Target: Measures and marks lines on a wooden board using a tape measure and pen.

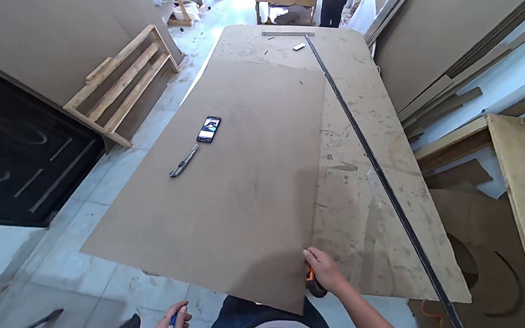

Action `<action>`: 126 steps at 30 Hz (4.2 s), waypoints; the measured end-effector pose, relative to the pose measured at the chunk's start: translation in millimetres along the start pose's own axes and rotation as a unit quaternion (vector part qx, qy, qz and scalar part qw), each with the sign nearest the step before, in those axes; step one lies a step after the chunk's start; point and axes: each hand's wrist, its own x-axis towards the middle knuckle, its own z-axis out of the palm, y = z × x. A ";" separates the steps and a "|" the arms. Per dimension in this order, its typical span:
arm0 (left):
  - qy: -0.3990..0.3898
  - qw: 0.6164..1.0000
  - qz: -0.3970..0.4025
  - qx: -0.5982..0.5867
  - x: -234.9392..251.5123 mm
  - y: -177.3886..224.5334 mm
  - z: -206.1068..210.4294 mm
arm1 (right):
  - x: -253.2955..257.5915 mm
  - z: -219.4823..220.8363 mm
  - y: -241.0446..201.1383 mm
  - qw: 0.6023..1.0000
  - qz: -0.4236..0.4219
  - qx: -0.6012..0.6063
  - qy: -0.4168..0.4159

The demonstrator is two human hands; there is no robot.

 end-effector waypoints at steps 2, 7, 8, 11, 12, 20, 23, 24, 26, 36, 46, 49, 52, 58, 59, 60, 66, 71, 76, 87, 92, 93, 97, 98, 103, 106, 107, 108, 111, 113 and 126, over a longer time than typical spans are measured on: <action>-0.014 0.999 -0.018 0.041 -11.2 7.9 15.4 | -14.5 -13.2 23.1 1.000 0.007 -0.004 -0.008; -0.015 0.995 -0.047 0.084 -32.5 16.7 31.7 | -49.7 -29.1 63.1 0.999 0.033 0.019 -0.027; -0.019 0.995 -0.050 0.089 -34.9 17.7 31.9 | -53.7 -30.5 66.6 0.999 0.040 0.020 -0.027; -0.038 0.992 -0.052 0.109 -35.9 22.6 34.5 | -57.8 -38.1 76.6 0.999 0.040 0.017 -0.029; -0.032 0.991 -0.053 0.116 -36.8 21.4 34.2 | -56.1 -38.7 77.6 0.999 0.036 0.015 -0.035; -0.012 0.989 -0.052 0.138 -49.3 34.7 43.1 | -38.2 -50.3 61.7 0.999 0.010 0.032 -0.024; -0.028 0.983 -0.057 0.170 -50.5 41.3 42.3 | -32.8 -51.8 60.3 0.999 0.018 0.032 -0.025; -0.032 0.982 -0.059 0.178 -49.6 42.6 41.3 | -31.3 -51.5 59.5 0.999 0.021 0.032 -0.025; -0.041 0.978 -0.062 0.195 -45.3 44.4 39.5 | -30.3 -50.1 57.4 0.999 0.025 0.037 -0.015; -0.044 0.965 -0.009 0.260 46.7 80.7 20.5 | -21.6 -23.9 47.2 0.997 0.060 0.051 0.023; -0.049 0.948 0.147 0.277 200.3 99.5 -46.2 | 9.4 68.8 -28.9 0.985 0.107 0.061 0.123; -0.008 0.947 0.201 0.251 255.6 104.8 -76.1 | 36.2 94.9 -72.6 0.981 0.095 0.078 0.147; 0.094 0.948 0.193 0.234 323.9 132.0 -115.4 | 88.2 99.2 -113.6 0.983 0.041 0.083 0.156; 0.126 0.940 0.173 0.265 450.2 192.7 -125.8 | 290.8 35.2 -210.0 0.965 -0.114 0.089 0.220; 0.120 0.930 0.207 0.278 457.0 198.0 -119.4 | 330.8 22.6 -225.5 0.954 -0.143 0.108 0.240; 0.111 0.915 0.263 0.283 460.5 201.9 -110.8 | 369.0 12.2 -238.7 0.939 -0.180 0.131 0.264; 0.067 0.829 0.494 0.253 501.5 246.4 -65.4 | 470.8 -16.1 -268.1 0.877 -0.327 0.194 0.294; 0.114 0.839 0.469 0.252 544.9 248.5 -99.2 | 469.5 -22.7 -264.7 0.878 -0.339 0.196 0.275; 0.121 0.892 0.375 0.220 521.3 244.1 -118.8 | 471.4 -26.3 -268.0 0.884 -0.321 0.216 0.262; 0.169 0.858 0.364 0.320 513.1 257.1 -94.3 | 478.1 -29.2 -260.9 0.886 -0.332 0.206 0.250; 0.201 0.845 0.387 0.309 523.4 261.5 -87.4 | 483.7 -30.9 -255.0 0.882 -0.341 0.211 0.250; 0.202 0.843 0.389 0.313 523.9 262.4 -87.4 | 485.4 -31.6 -253.2 0.881 -0.343 0.211 0.250; 0.215 0.837 0.386 0.323 527.3 266.9 -82.7 | 488.3 -32.6 -249.6 0.882 -0.339 0.218 0.246; 0.221 0.835 0.387 0.324 528.0 268.2 -81.0 | 488.2 -32.8 -249.6 0.882 -0.339 0.219 0.244; 0.245 0.822 0.402 0.320 524.6 266.0 -68.8 | 487.3 -33.2 -249.4 0.884 -0.337 0.214 0.245; 0.251 0.815 0.410 0.325 527.8 266.0 -69.1 | 488.2 -33.7 -249.1 0.883 -0.338 0.217 0.244; 0.253 0.814 0.409 0.327 529.4 266.7 -69.2 | 488.6 -34.1 -248.3 0.884 -0.338 0.218 0.240; 0.253 0.813 0.410 0.327 529.2 266.6 -68.2 | 489.0 -34.6 -247.4 0.884 -0.339 0.216 0.238; 0.246 0.812 0.421 0.321 523.3 262.9 -67.2 | 489.8 -34.6 -246.3 0.883 -0.341 0.215 0.240; 0.252 0.812 0.415 0.324 526.8 262.8 -68.6 | 490.1 -34.9 -246.5 0.882 -0.340 0.218 0.242; 0.194 0.807 0.453 0.326 513.1 260.1 -74.5 | 492.4 -36.9 -246.5 0.884 -0.337 0.216 0.241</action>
